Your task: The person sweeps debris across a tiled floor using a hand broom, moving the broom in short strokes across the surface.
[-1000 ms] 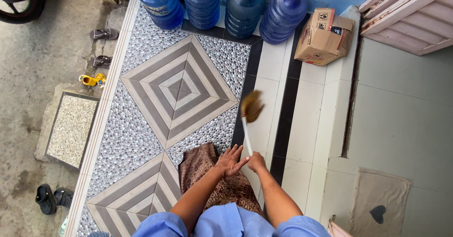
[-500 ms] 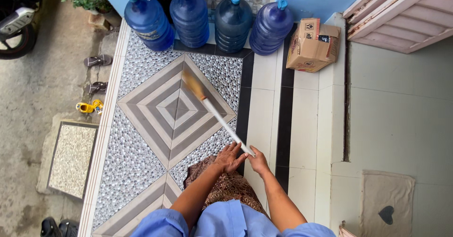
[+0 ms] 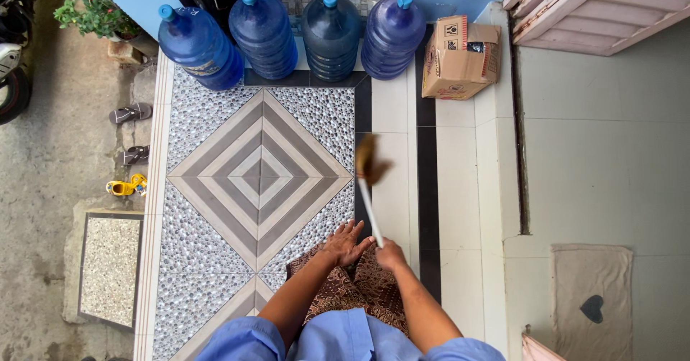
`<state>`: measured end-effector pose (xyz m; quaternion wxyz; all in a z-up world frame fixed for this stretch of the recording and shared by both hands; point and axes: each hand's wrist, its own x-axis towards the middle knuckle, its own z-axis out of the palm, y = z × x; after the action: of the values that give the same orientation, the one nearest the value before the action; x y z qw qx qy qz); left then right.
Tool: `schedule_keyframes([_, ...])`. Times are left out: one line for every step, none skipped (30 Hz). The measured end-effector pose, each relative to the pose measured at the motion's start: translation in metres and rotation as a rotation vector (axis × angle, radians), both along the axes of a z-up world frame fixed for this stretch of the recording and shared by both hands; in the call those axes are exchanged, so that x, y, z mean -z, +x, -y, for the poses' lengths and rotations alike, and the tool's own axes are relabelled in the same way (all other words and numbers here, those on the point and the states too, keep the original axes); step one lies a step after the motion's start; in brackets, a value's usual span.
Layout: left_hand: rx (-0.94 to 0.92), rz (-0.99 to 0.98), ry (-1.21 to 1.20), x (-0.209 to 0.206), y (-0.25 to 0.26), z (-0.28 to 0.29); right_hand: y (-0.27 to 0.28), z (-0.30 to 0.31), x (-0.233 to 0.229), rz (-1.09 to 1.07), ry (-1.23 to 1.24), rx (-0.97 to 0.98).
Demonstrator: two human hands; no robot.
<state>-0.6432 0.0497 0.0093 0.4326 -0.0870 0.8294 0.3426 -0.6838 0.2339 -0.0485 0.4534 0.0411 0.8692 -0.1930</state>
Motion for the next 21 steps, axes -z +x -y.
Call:
schedule_keyframes([0.006,-0.007,-0.006,0.004,-0.003,-0.005,-0.002,-0.001,-0.002,0.032,-0.053,-0.002])
schedule_keyframes([0.011,-0.014,-0.010,0.009,-0.007,-0.012,-0.007,-0.004,-0.004,0.063,-0.105,-0.005])
schedule_keyframes([0.016,-0.022,-0.015,0.014,-0.010,-0.019,-0.016,-0.006,-0.004,0.139,-0.105,0.003])
schedule_keyframes([0.024,-0.006,-0.013,0.018,-0.015,-0.027,-0.025,-0.010,-0.004,0.190,-0.125,0.014])
schedule_keyframes([0.032,0.009,-0.011,0.024,-0.021,-0.035,-0.033,-0.017,-0.004,0.225,-0.166,0.016])
schedule_keyframes([0.042,0.022,-0.010,0.028,-0.026,-0.043,-0.041,-0.021,-0.002,0.240,-0.248,0.021])
schedule_keyframes([0.045,-0.005,-0.001,0.032,-0.031,-0.053,-0.048,-0.028,0.000,0.252,-0.325,0.023])
schedule_keyframes([0.049,-0.034,0.007,0.035,-0.039,-0.062,-0.055,-0.034,0.002,0.259,-0.389,0.017])
schedule_keyframes([0.053,-0.064,0.016,0.036,-0.046,-0.071,-0.058,-0.042,0.002,0.256,-0.367,0.029])
schedule_keyframes([0.039,-0.068,0.023,0.034,-0.052,-0.080,-0.065,-0.049,0.002,0.259,-0.332,0.027])
schedule_keyframes([0.024,-0.072,0.031,0.030,-0.057,-0.088,-0.068,-0.058,0.001,0.272,-0.266,0.056])
schedule_keyframes([0.006,-0.069,0.042,0.024,-0.059,-0.097,-0.069,-0.067,0.000,0.203,-0.253,0.083])
schedule_keyframes([-0.011,-0.066,0.040,0.017,-0.062,-0.102,-0.070,-0.076,-0.002,0.134,-0.241,0.110])
schedule_keyframes([-0.030,-0.061,0.040,0.012,-0.067,-0.108,-0.071,-0.085,-0.003,0.066,-0.227,0.135])
schedule_keyframes([-0.048,-0.056,0.040,0.006,-0.071,-0.114,-0.073,-0.093,-0.004,-0.052,-0.200,0.096])
schedule_keyframes([-0.066,-0.053,0.041,0.002,-0.074,-0.120,-0.078,-0.098,-0.005,-0.171,-0.175,0.053])
schedule_keyframes([-0.084,-0.051,0.042,-0.001,-0.076,-0.125,-0.083,-0.102,-0.006,-0.291,-0.151,0.010])
schedule_keyframes([-0.104,-0.045,0.042,-0.003,-0.076,-0.130,-0.090,-0.106,-0.008,-0.243,-0.071,-0.002])
schedule_keyframes([-0.127,-0.056,0.043,-0.004,-0.076,-0.133,-0.100,-0.109,-0.010,-0.196,0.010,-0.015])
schedule_keyframes([-0.150,-0.063,0.043,-0.004,-0.074,-0.135,-0.109,-0.109,-0.011,-0.147,0.089,-0.026])
schedule_keyframes([-0.172,-0.071,0.042,-0.003,-0.072,-0.136,-0.120,-0.106,-0.009,-0.117,0.151,-0.029])
